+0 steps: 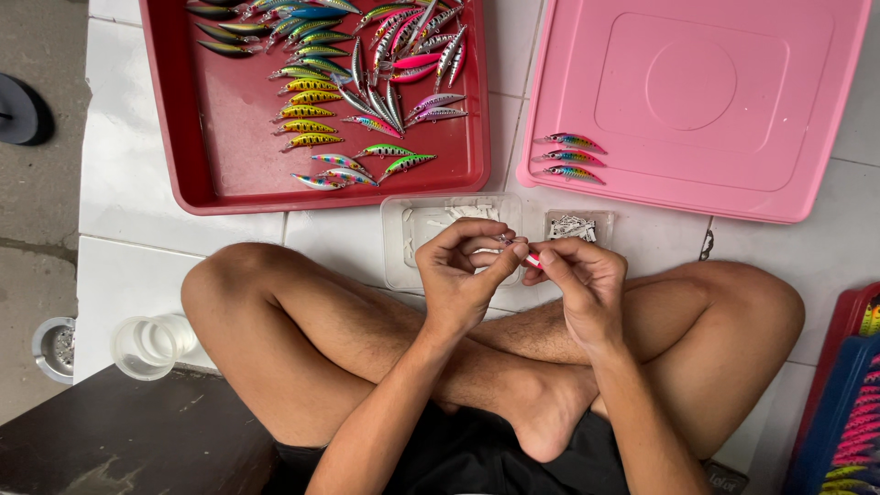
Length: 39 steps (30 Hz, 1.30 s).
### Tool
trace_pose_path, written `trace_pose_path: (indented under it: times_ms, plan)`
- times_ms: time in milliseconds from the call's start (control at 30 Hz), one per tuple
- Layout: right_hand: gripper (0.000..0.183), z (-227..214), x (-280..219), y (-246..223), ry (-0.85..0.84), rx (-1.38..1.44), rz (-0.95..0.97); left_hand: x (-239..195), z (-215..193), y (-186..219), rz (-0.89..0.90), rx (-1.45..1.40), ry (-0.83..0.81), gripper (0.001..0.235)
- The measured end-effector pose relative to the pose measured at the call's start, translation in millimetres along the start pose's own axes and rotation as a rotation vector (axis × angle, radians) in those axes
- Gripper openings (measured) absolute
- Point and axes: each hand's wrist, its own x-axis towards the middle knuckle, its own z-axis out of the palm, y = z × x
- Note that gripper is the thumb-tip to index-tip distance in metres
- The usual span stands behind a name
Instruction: The person sits cross-legged on the floor and assembles fishing lures by attaching small white plastic pieces to the hooks of colorful lures. They pick up lures from a red tray, attach the pieces, and place the finished lures on a pink lid.
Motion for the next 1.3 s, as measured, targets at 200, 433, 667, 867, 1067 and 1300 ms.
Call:
trace_pose_path:
  times_ms: [200, 433, 667, 867, 1067, 1300]
  plan:
    - [0.020, 3.2, -2.9, -4.9, -0.018, -0.021, -0.050, -0.1, -0.8, 0.0, 0.004, 0.013, 0.004, 0.030]
    - [0.015, 8.1, -1.9, -16.6, -0.051, -0.039, -0.083, 1.5, -0.5, 3.5, -0.038, 0.010, 0.022, 0.030]
    - [0.018, 6.9, -2.9, -9.1, -0.052, 0.011, -0.087, 3.1, -0.2, 6.0, -0.016, 0.016, -0.015, 0.028]
    - [0.016, 6.1, 1.4, -10.4, -0.077, -0.029, -0.141, 0.2, 1.4, 3.6, 0.013, 0.036, -0.035, 0.025]
    - [0.018, 9.2, 0.9, -22.0, -0.093, -0.054, -0.123, 7.9, -2.2, 1.8, 0.018, 0.020, -0.028, 0.023]
    - [0.029, 22.4, -1.1, -32.0, -0.115, -0.256, -0.263, 10.8, -10.8, -9.9, 0.072, 0.089, 0.060, 0.018]
